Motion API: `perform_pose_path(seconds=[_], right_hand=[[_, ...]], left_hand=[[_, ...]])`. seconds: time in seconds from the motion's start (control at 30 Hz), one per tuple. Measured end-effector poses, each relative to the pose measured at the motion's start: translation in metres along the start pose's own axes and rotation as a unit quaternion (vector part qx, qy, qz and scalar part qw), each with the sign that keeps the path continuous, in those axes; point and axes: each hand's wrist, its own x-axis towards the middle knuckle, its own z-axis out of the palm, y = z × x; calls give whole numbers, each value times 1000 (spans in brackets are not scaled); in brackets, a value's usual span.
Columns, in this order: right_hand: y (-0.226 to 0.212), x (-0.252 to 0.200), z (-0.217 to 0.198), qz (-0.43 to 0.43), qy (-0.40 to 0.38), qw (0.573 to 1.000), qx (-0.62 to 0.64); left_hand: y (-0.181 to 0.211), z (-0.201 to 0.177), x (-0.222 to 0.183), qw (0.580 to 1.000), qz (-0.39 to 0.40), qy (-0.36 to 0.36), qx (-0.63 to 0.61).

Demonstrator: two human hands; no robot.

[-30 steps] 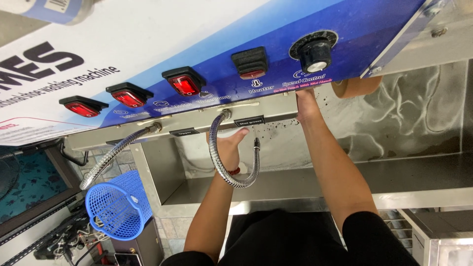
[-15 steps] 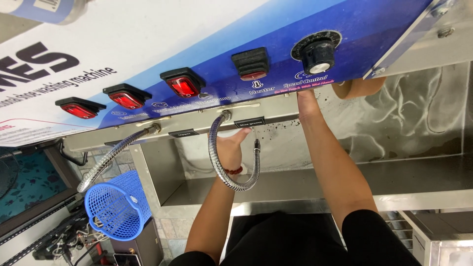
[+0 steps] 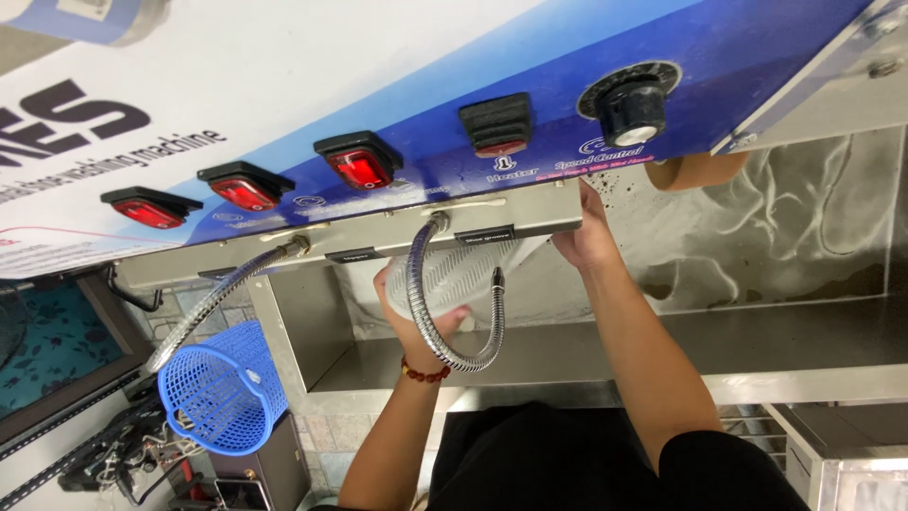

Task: Cleaning a white sneaker using a specialized shoe washing machine.

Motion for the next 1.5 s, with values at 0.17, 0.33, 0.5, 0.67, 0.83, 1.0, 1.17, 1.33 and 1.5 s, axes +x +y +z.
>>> perform_pose_path(seconds=[0.17, 0.33, 0.5, 0.67, 0.83, 1.0, 1.17, 1.33, 1.5], right_hand=[[6, -3, 4, -9, -7, 1000, -5], [-2, 2, 7, -39, 38, 997, 56], [-11, 5, 18, -54, 98, 993, 25], [7, 28, 3, -70, 99, 992, 44], [16, 60, -11, -50, 123, 991, 31], [22, 75, -31, -22, 109, 985, 130], [27, 85, -33, -42, 104, 989, 99], [-4, 70, -8, 9, 256, 966, -23], [46, 116, -91, -12, 263, 954, -145]], left_hand=[[17, -12, -14, 989, -59, -98, -96], [-6, -15, -38, 988, -18, -143, -59], [2, -16, -26, 981, -46, -169, -88], [16, -1, -17, 989, -29, -140, -46], [9, 8, -8, 991, 6, -82, 110], [11, 21, 14, 999, -15, -47, 7], [-1, 25, 10, 989, -129, -51, -43], [16, 34, 19, 965, -223, -31, -135], [30, 46, 33, 992, -56, -19, 111]])
